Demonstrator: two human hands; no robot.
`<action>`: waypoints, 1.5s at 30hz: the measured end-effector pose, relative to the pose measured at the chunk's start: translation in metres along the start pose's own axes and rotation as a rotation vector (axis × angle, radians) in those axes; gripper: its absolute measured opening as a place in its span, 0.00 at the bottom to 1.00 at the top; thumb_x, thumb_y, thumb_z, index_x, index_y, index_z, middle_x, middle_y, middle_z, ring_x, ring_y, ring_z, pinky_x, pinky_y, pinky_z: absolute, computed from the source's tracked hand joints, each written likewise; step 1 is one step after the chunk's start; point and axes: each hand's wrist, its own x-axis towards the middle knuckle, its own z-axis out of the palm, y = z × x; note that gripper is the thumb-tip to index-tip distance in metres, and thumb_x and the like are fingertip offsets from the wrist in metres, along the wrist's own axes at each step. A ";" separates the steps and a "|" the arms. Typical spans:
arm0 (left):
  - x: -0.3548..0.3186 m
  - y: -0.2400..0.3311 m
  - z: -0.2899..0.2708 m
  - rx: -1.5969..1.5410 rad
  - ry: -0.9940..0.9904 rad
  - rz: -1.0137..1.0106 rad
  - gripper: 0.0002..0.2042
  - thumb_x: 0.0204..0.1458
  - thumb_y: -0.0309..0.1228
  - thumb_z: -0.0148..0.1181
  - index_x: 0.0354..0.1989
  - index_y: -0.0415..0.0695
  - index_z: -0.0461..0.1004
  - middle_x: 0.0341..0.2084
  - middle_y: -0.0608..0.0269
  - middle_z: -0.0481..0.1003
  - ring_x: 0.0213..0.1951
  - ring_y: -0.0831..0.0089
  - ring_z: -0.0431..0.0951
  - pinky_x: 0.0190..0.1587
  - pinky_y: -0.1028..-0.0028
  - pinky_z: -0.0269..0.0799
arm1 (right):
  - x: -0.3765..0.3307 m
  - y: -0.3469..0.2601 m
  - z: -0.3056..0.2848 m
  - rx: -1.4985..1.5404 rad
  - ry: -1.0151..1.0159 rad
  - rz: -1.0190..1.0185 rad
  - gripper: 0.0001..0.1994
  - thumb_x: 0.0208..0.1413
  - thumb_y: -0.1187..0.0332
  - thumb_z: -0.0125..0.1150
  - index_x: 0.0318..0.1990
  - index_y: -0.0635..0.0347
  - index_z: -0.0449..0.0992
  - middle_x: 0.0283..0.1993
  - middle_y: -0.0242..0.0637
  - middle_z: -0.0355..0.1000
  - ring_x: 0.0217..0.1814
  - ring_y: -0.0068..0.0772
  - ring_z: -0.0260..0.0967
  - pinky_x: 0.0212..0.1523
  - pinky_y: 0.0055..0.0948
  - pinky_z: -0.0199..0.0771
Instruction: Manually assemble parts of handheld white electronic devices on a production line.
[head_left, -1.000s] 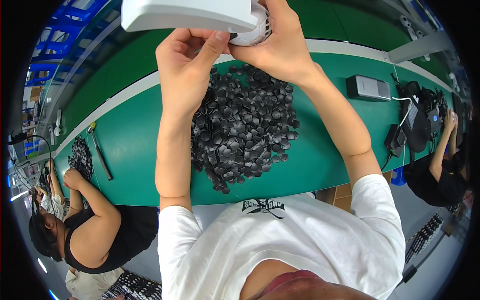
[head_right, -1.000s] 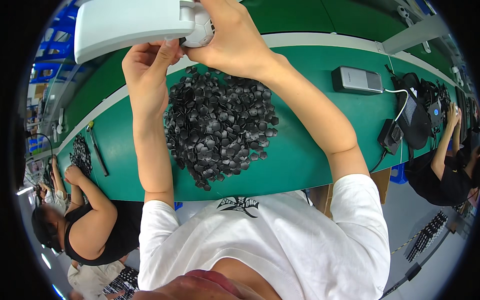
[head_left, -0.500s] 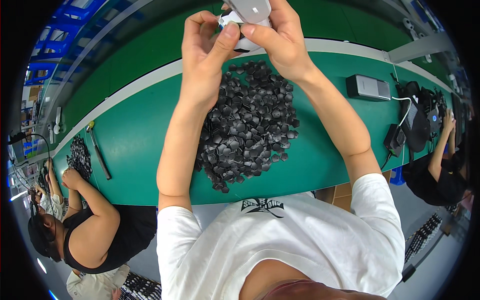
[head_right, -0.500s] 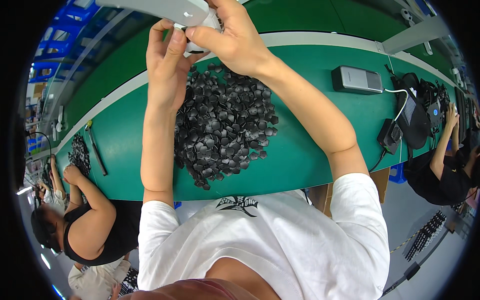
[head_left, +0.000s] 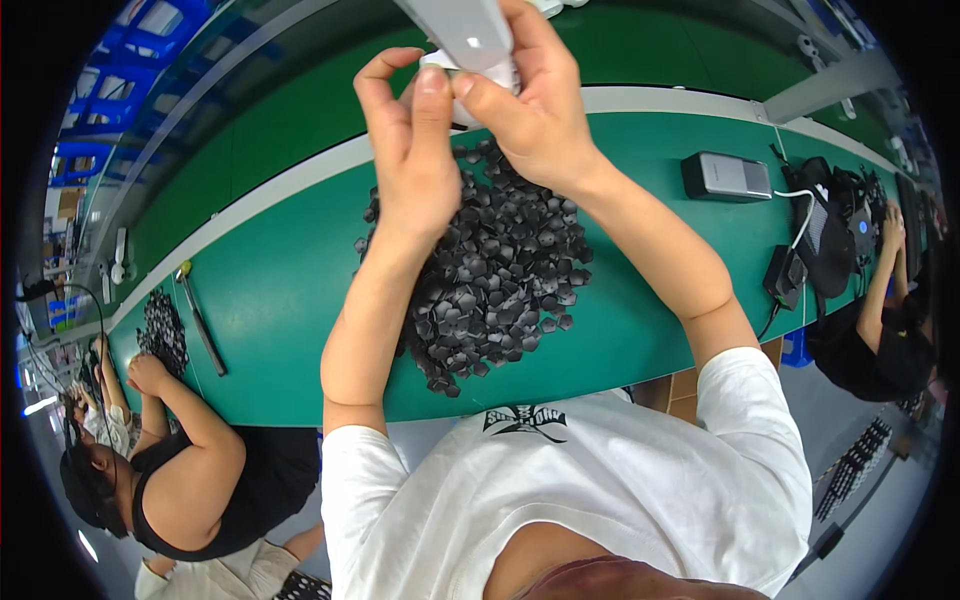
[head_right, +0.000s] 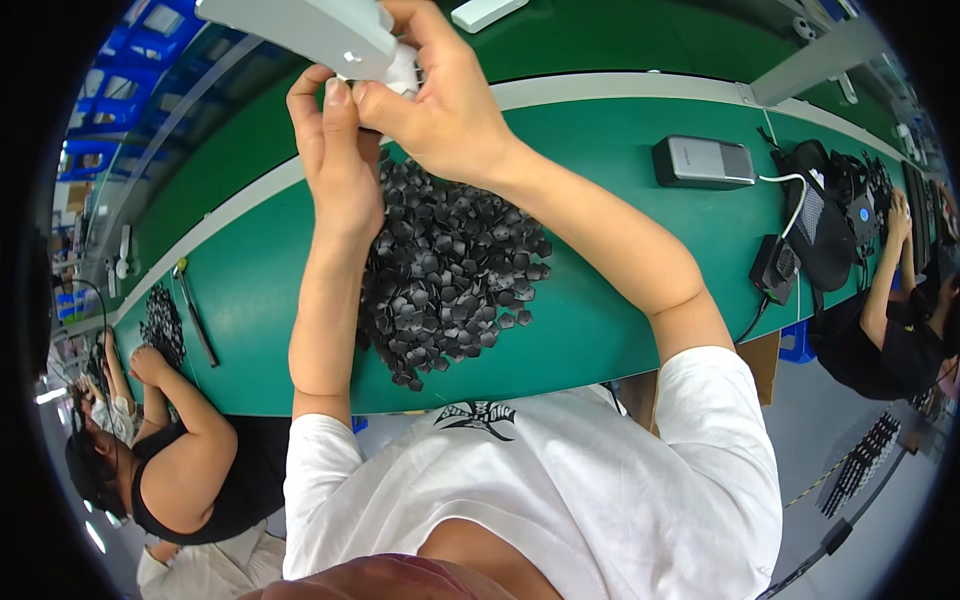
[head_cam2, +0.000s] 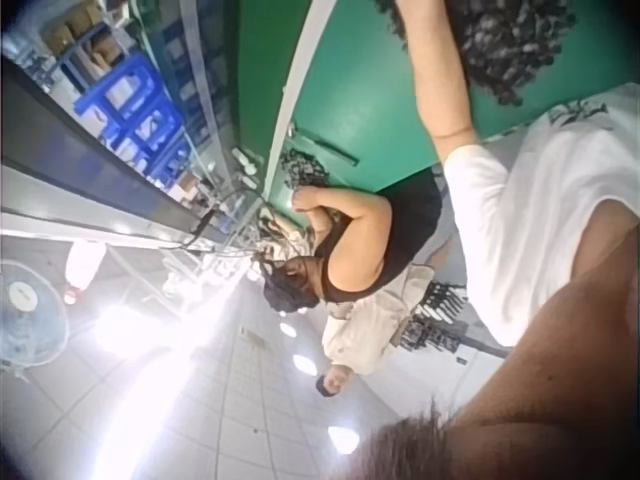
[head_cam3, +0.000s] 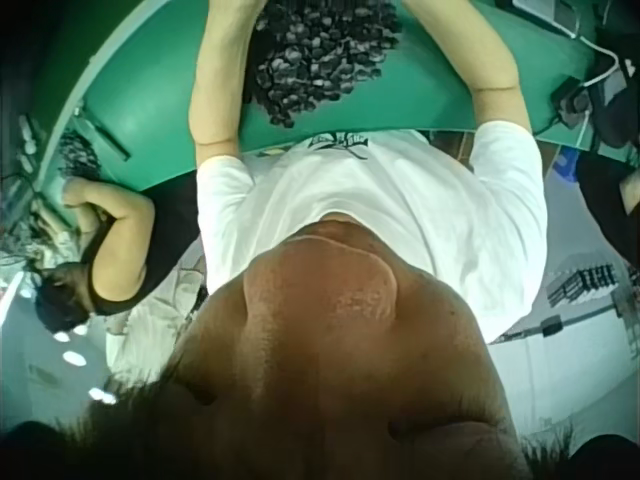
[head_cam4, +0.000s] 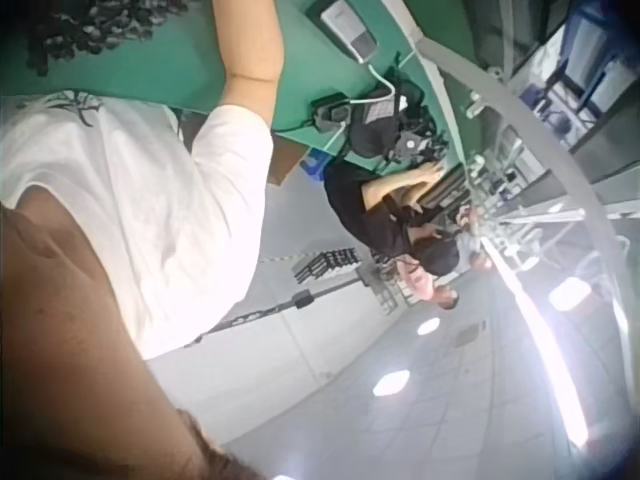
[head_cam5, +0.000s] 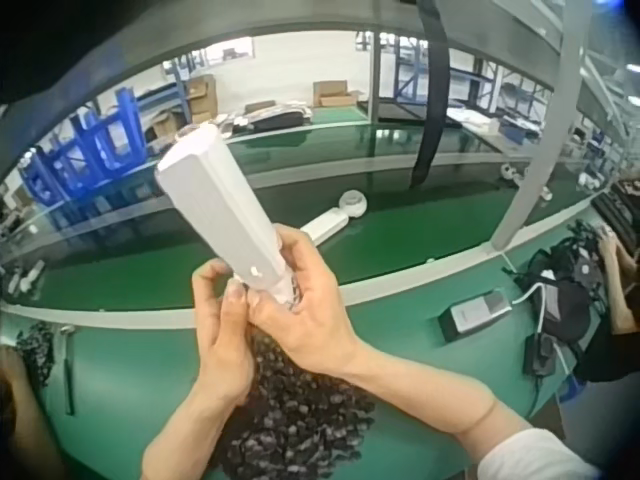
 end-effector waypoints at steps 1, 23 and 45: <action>0.004 -0.001 -0.002 -0.006 -0.016 0.003 0.16 0.66 0.38 0.48 0.54 0.41 0.57 0.42 0.55 0.72 0.40 0.76 0.71 0.44 0.75 0.67 | 0.000 0.001 -0.002 0.023 0.035 0.023 0.27 0.53 0.71 0.60 0.61 0.67 0.60 0.50 0.39 0.69 0.52 0.28 0.69 0.54 0.28 0.69; 0.057 -0.111 -0.153 0.648 -0.031 -0.163 0.10 0.60 0.32 0.59 0.36 0.35 0.77 0.27 0.62 0.78 0.30 0.79 0.74 0.36 0.78 0.70 | 0.021 0.102 -0.225 0.659 0.734 0.341 0.29 0.61 0.39 0.40 0.52 0.55 0.70 0.44 0.41 0.75 0.38 0.41 0.72 0.36 0.36 0.74; 0.021 -0.089 -0.169 0.099 0.170 -0.203 0.09 0.62 0.33 0.56 0.36 0.39 0.75 0.24 0.68 0.71 0.24 0.83 0.66 0.26 0.82 0.61 | -0.034 0.090 -0.109 0.136 0.041 0.415 0.14 0.60 0.69 0.59 0.49 0.67 0.73 0.41 0.43 0.77 0.40 0.30 0.77 0.46 0.28 0.78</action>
